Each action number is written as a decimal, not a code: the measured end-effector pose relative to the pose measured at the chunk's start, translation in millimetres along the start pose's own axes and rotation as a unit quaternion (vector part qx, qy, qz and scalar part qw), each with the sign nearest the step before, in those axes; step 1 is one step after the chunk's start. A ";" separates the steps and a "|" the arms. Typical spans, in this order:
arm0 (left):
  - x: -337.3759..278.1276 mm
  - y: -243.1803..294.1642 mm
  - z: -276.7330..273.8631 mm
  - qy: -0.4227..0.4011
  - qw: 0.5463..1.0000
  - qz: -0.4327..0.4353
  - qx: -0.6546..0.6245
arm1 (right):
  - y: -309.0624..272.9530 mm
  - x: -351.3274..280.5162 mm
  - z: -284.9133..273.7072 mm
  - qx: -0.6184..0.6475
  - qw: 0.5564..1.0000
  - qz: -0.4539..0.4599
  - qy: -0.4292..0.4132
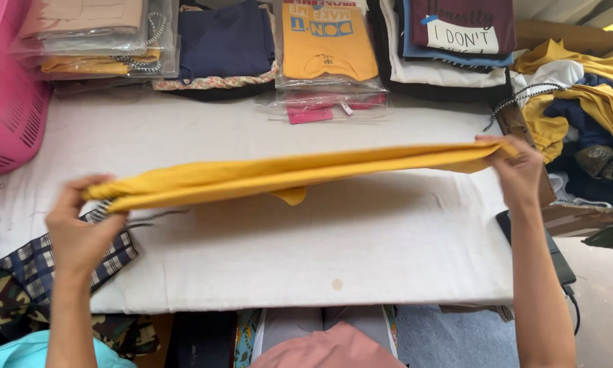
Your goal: The person folds a pair of yellow shorts on a white table, smoothing the fabric and aligning the edges. They then place the folded shorts into a clear plastic bag, seal it, and set it aside with other packaged clothing items.
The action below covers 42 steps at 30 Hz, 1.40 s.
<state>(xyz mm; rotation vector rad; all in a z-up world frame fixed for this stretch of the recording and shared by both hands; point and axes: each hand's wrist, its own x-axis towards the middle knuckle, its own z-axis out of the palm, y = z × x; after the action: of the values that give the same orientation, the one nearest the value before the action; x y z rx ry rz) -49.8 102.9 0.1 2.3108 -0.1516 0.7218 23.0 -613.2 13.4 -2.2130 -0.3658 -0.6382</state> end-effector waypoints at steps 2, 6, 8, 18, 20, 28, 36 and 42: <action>6.0 -2.7 -11.7 0.051 0.955 -0.091 -0.276 | 14.1 -1.1 -16.2 0.281 0.955 0.058 0.074; 17.4 10.7 -37.0 0.103 0.871 -0.059 -0.477 | -16.7 4.4 -40.5 0.374 0.923 0.042 0.076; 39.5 50.0 -53.3 0.071 0.875 -0.103 -0.468 | -58.0 14.2 -46.0 0.380 0.918 0.088 0.067; 60.9 -151.6 143.4 -0.022 0.932 -0.293 -0.212 | 89.2 17.9 61.6 0.121 0.910 0.392 -0.065; 44.7 -151.7 146.1 0.061 0.954 -0.255 -0.144 | 79.6 6.8 63.1 0.089 0.901 0.422 -0.047; 12.6 -22.2 63.3 -0.188 0.918 -0.333 0.107 | 58.6 3.5 55.3 0.046 0.920 0.377 -0.092; 16.3 -14.4 76.7 -0.108 0.922 -0.289 0.233 | 9.9 4.7 81.8 -0.266 0.927 0.259 -0.054; 58.9 190.4 124.2 0.021 0.997 0.065 -0.046 | -61.9 23.5 173.3 -0.249 0.967 -0.057 0.002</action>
<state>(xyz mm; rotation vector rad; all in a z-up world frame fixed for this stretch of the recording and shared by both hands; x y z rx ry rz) -0.9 -115.7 70.2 2.2112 -0.3123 0.8112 71.1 -440.1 -33.3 -2.6802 -0.3631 -0.8709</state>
